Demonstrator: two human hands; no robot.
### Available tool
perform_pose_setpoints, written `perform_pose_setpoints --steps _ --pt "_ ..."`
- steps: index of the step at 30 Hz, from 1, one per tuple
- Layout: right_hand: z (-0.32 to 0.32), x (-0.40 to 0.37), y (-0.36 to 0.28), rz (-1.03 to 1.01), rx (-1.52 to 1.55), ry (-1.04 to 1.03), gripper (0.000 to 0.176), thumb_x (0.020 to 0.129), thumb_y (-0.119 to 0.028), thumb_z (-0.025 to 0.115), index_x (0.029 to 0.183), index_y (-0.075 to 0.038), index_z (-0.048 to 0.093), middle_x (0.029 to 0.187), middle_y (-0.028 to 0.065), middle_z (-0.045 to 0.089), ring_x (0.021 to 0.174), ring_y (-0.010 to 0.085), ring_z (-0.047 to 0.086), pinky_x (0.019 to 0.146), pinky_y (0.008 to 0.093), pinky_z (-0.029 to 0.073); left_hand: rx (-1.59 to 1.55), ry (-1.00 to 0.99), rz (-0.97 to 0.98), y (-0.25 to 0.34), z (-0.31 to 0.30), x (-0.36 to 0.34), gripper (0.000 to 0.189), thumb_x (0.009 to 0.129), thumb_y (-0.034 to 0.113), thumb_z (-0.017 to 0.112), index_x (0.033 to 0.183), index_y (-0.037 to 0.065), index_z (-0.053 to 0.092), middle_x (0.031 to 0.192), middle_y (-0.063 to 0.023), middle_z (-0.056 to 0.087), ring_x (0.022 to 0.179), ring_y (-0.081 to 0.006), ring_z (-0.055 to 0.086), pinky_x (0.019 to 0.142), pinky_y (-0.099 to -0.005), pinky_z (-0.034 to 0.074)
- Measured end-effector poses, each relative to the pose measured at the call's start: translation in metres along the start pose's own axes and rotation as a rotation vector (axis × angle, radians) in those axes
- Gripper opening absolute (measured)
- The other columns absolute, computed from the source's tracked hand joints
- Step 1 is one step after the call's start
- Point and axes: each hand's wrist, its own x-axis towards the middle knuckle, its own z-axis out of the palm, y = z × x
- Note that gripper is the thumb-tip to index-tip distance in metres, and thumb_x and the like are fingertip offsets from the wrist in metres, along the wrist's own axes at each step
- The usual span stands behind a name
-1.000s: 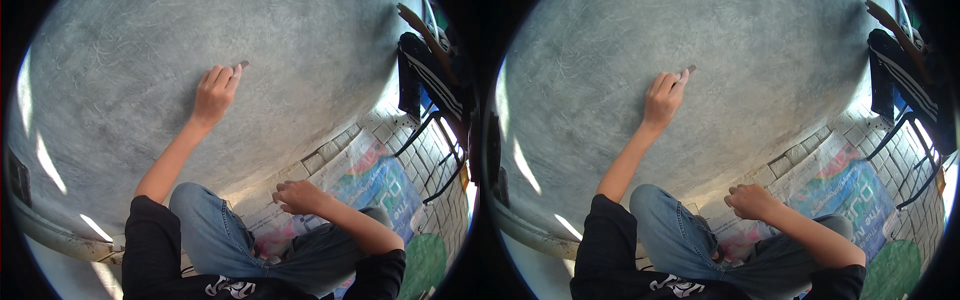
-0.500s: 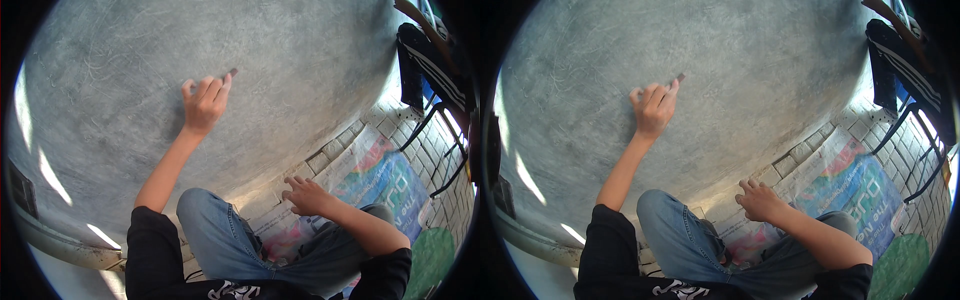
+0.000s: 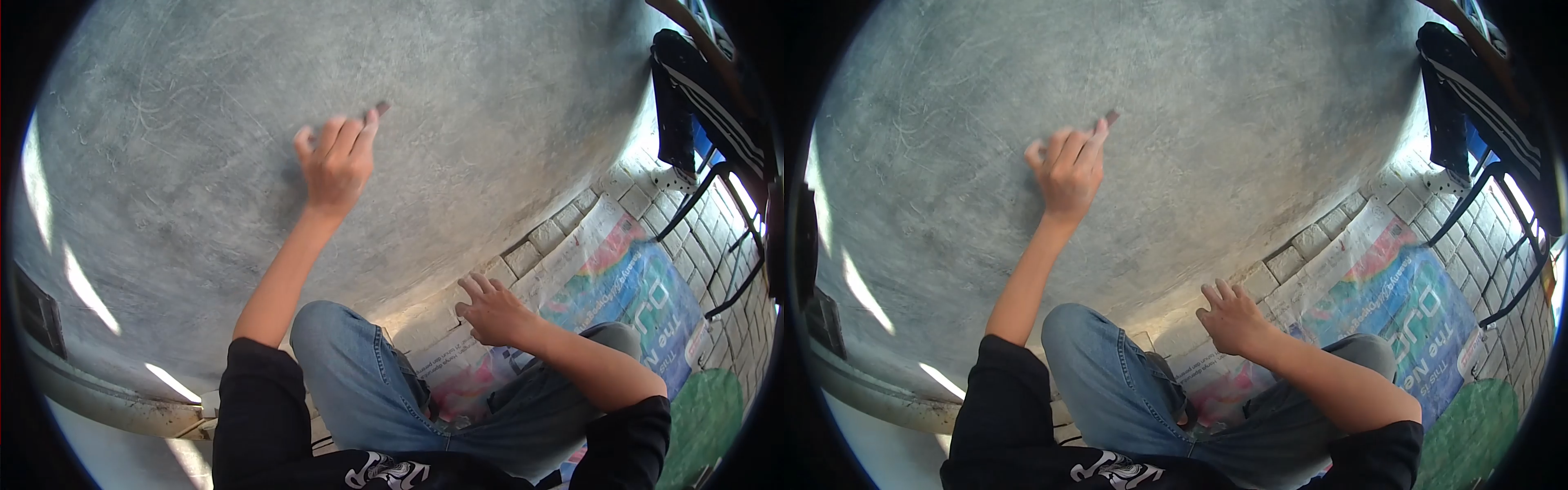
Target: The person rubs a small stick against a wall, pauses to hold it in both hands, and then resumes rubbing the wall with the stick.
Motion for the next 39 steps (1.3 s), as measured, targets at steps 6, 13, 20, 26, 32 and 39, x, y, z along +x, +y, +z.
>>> perform_pose_setpoints --steps 6,13,20,26,32,39 --pt "0.011 -0.009 0.004 0.046 -0.013 -0.125 0.042 0.066 -0.022 0.071 0.103 -0.008 0.060 0.131 0.0208 0.039 0.124 0.0395 0.034 0.097 0.0464 0.036 -0.044 0.014 0.016 0.010 0.019 0.026 0.014 0.072 0.009 0.068 0.085 0.014 0.070 0.066 0.0094 0.052 0.075 -0.0073 0.049 0.069 -0.0306 0.026" --pt "0.003 -0.014 0.002 0.055 -0.036 -0.130 0.045 0.064 -0.024 0.072 0.105 -0.009 0.060 0.130 0.0211 0.039 0.124 0.0398 0.033 0.098 0.0472 0.035 0.065 -0.049 -0.034 -0.001 -0.017 -0.018 0.012 0.073 0.010 0.067 0.083 0.015 0.070 0.069 0.0100 0.055 0.071 -0.0078 0.049 0.067 -0.0301 0.026" --pt "0.001 -0.021 -0.006 0.049 -0.013 -0.179 0.045 0.065 -0.025 0.071 0.106 -0.009 0.060 0.130 0.0210 0.039 0.124 0.0391 0.034 0.097 0.0469 0.036 -0.025 0.045 -0.010 0.016 0.016 0.031 0.013 0.072 0.007 0.066 0.083 0.013 0.070 0.066 0.0086 0.052 0.070 -0.0089 0.047 0.065 -0.0299 0.026" --pt "-0.009 -0.020 -0.002 0.090 -0.022 -0.211 0.048 0.065 -0.026 0.071 0.108 -0.009 0.059 0.132 0.0209 0.038 0.124 0.0383 0.035 0.096 0.0464 0.037 0.021 -0.081 -0.039 0.000 -0.021 -0.019 0.019 0.072 0.008 0.067 0.090 0.014 0.069 0.071 0.0083 0.055 0.073 -0.0087 0.047 0.067 -0.0301 0.027" --pt "-0.008 -0.026 -0.020 -0.025 0.021 -0.186 0.036 0.068 -0.015 0.063 0.104 -0.007 0.061 0.116 0.0152 0.048 0.114 0.0315 0.044 0.089 0.0445 0.040 0.068 0.017 -0.020 0.007 0.004 0.016 0.020 0.072 0.008 0.066 0.090 0.016 0.070 0.069 0.0104 0.056 0.074 -0.0081 0.049 0.068 -0.0303 0.027" --pt "-0.011 -0.023 -0.012 0.107 0.018 -0.275 0.047 0.064 -0.024 0.072 0.108 -0.010 0.059 0.133 0.0214 0.037 0.124 0.0370 0.035 0.096 0.0465 0.037 -0.039 -0.003 -0.051 0.008 0.002 0.020 0.017 0.073 0.009 0.066 0.088 0.017 0.070 0.070 0.0108 0.057 0.075 -0.0080 0.049 0.067 -0.0305 0.028"
